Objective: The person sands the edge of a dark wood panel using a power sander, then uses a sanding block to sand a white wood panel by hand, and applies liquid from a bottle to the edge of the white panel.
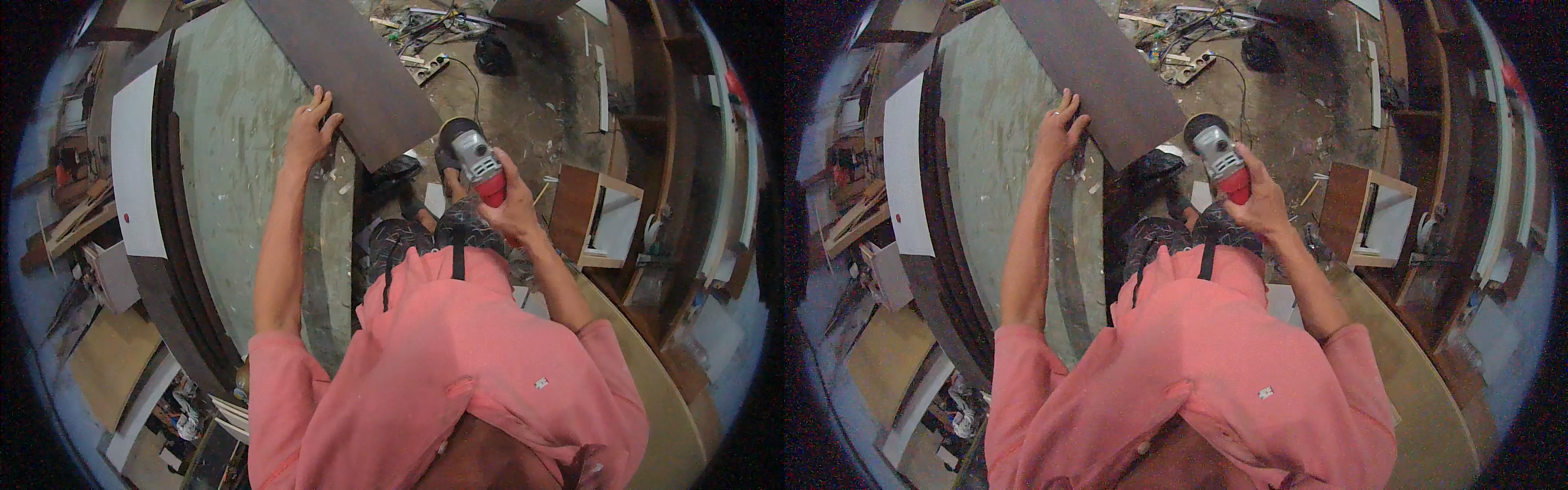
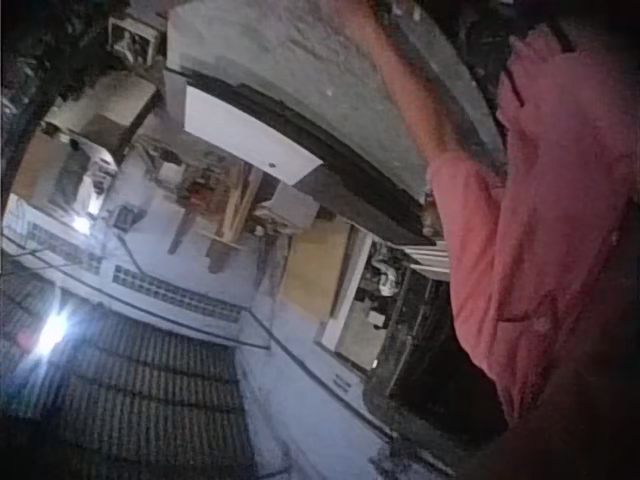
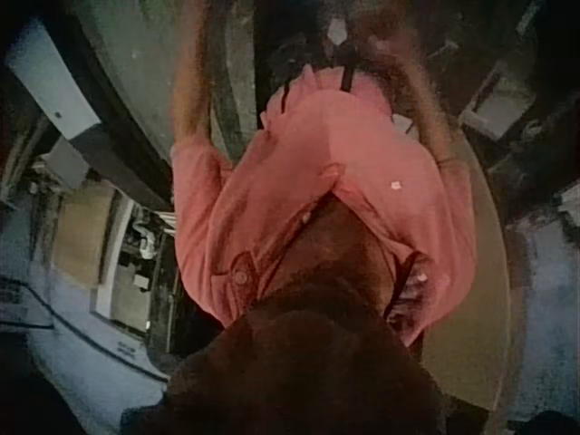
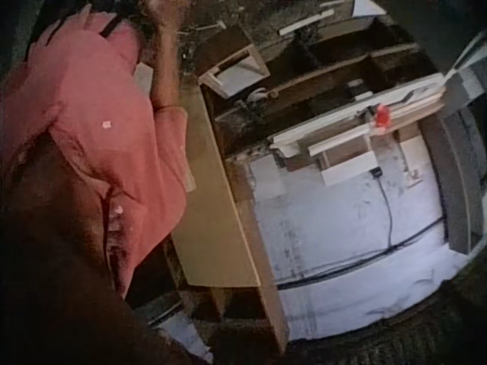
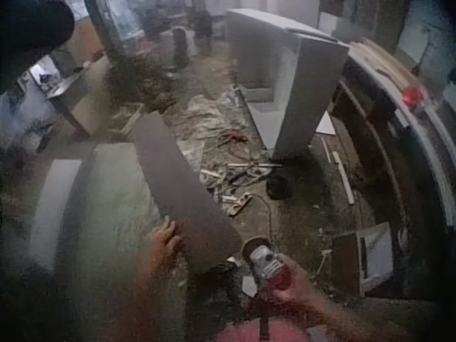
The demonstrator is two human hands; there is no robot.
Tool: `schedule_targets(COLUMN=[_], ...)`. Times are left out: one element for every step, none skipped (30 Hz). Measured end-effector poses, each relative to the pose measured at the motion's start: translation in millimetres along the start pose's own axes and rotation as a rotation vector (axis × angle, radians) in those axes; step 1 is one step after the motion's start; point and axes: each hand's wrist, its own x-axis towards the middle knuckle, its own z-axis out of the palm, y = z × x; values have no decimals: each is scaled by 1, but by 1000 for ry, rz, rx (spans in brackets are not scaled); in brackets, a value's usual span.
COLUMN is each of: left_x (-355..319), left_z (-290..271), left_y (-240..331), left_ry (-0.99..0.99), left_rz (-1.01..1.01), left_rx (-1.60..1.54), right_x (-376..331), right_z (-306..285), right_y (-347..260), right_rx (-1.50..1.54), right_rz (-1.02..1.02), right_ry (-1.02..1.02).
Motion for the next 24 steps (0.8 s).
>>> schedule_targets(left_x=[1,2,2,2,1,-2,-5,-6,-12,-16,-20,-21,-21,-20,-20,-19,-22,-25,-27,-28,-29,-33,-33,-30], left_z=[0,1,1,0,1,2,2,0,5,7,14,22,25,27,26,23,16,8,1,-10,-21,-30,-32,-32], left_y=[-1,-3,-4,-4,-3,-2,2,17,39,61,77,89,95,98,98,91,83,74,69,65,61,56,46,33], left_ry=[-1,-10,-18,-24,12,49,87,110,134,156,126,99,68,36,6,-14,-66,-118,-175,-220,-266,-311,-284,-256], left_rz=[8,7,7,5,28,52,73,101,128,151,178,204,197,189,177,234,247,257,275,276,278,273,274,276], left_rx=[16,11,5,2,41,81,121,85,48,16,-19,-57,-28,4,35,-32,0,31,57,60,63,66,53,40], right_x=[1,2,0,0,-2,-7,-11,-15,-18,-24,-27,-29,-30,-32,-35,-39,-38,-35,-35,-34,-32,-29,-24,-19], right_z=[-5,-9,-15,-22,-29,-36,-43,-49,-54,-57,-59,-61,-64,-65,-67,-68,-67,-69,-68,-70,-71,-72,-74,-74], right_y=[6,14,19,20,22,29,26,21,19,29,28,25,25,34,39,38,37,35,41,48,52,49,42,37], right_rx=[20,7,33,60,86,64,44,27,10,86,74,59,44,28,27,25,24,48,58,68,78,84,85,87], right_rz=[10,27,48,64,81,99,90,83,77,137,161,183,205,155,160,171,182,172,168,161,156,150,144,139], right_ry=[25,52,70,87,103,107,143,186,228,218,222,227,236,251,265,278,291,289,275,257,239,203,172,143])
